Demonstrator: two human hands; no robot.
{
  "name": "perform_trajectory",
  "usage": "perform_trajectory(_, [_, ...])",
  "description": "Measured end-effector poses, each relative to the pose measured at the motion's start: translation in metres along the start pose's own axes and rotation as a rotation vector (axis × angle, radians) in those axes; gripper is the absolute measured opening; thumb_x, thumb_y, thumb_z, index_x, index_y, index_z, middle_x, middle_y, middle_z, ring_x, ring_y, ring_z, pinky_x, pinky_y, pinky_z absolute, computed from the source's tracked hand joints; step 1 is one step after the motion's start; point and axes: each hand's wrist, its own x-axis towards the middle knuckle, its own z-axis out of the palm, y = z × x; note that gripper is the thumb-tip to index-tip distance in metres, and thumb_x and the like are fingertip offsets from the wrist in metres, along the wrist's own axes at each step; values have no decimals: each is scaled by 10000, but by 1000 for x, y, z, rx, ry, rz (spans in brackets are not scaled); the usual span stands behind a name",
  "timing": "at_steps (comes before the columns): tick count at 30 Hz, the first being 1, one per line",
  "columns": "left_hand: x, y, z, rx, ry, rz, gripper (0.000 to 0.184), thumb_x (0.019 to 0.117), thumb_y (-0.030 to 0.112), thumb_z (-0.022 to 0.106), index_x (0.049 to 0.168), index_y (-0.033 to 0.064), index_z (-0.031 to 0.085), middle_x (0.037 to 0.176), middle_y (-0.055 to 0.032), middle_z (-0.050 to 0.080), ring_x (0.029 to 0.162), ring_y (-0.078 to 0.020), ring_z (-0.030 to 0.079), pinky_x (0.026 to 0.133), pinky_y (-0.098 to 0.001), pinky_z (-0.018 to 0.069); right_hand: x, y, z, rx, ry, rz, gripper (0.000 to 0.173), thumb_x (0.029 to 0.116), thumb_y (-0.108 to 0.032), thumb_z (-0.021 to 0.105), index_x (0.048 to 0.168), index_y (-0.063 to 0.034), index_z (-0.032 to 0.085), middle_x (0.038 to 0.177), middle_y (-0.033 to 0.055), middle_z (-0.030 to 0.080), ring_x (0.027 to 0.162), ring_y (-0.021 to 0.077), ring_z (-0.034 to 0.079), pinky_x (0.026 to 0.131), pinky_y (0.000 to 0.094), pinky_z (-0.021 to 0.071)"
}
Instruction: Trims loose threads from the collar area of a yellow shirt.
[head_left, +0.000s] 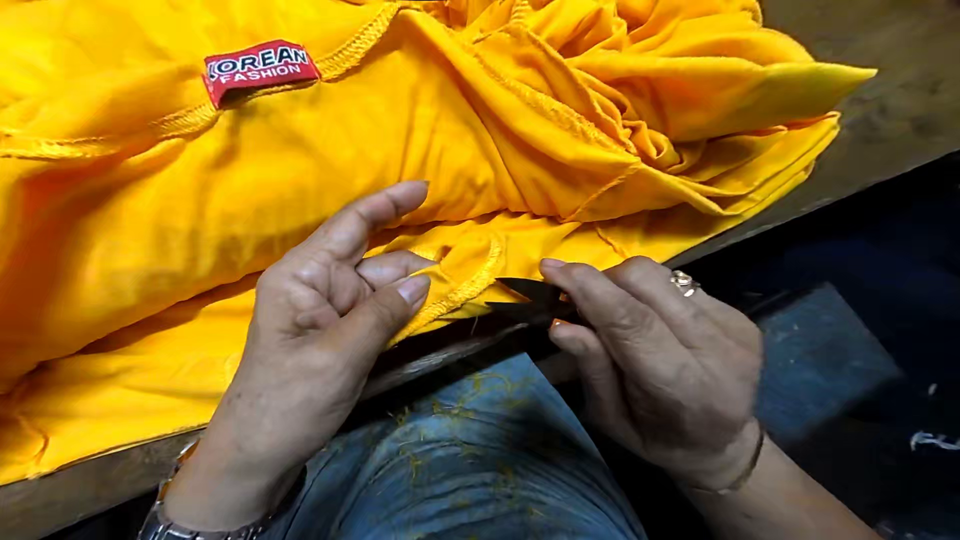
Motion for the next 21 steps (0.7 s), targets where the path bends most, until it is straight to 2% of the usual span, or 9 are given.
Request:
perform_trajectory(5, [1,0,0,11,1,0,541,978,-60,501,1511,-10,426,1022,-80,750,839,-92,724,741,-203,599,4,-2,7,20,20,-6,360,1059,-228,522,1213,35,713,802,88,571,709,183,519,591,291,394])
perform_trajectory(9, [1,-1,1,2,7,-3,541,974,-70,495,1508,-16,424,1026,-93,751,849,-106,730,745,-215,604,6,-3,11,46,24,-6,346,1056,-222,540,1195,39,719,800,89,582,702,177,531,586,283,406])
perform_trajectory(13, [-1,-3,1,9,13,0,549,965,-85,504,1505,-15,432,980,-87,743,768,-91,702,669,-187,580,7,-4,11,51,6,0,351,1061,-227,527,1188,37,721,811,89,597,710,176,545,589,283,415])
perform_trajectory(21, [-2,-2,1,10,18,-13,550,966,-88,514,1504,-9,434,983,-100,747,767,-107,709,670,-194,586,9,-4,9,64,-11,-9,287,1049,-187,546,1069,21,743,760,80,586,683,175,550,567,290,412])
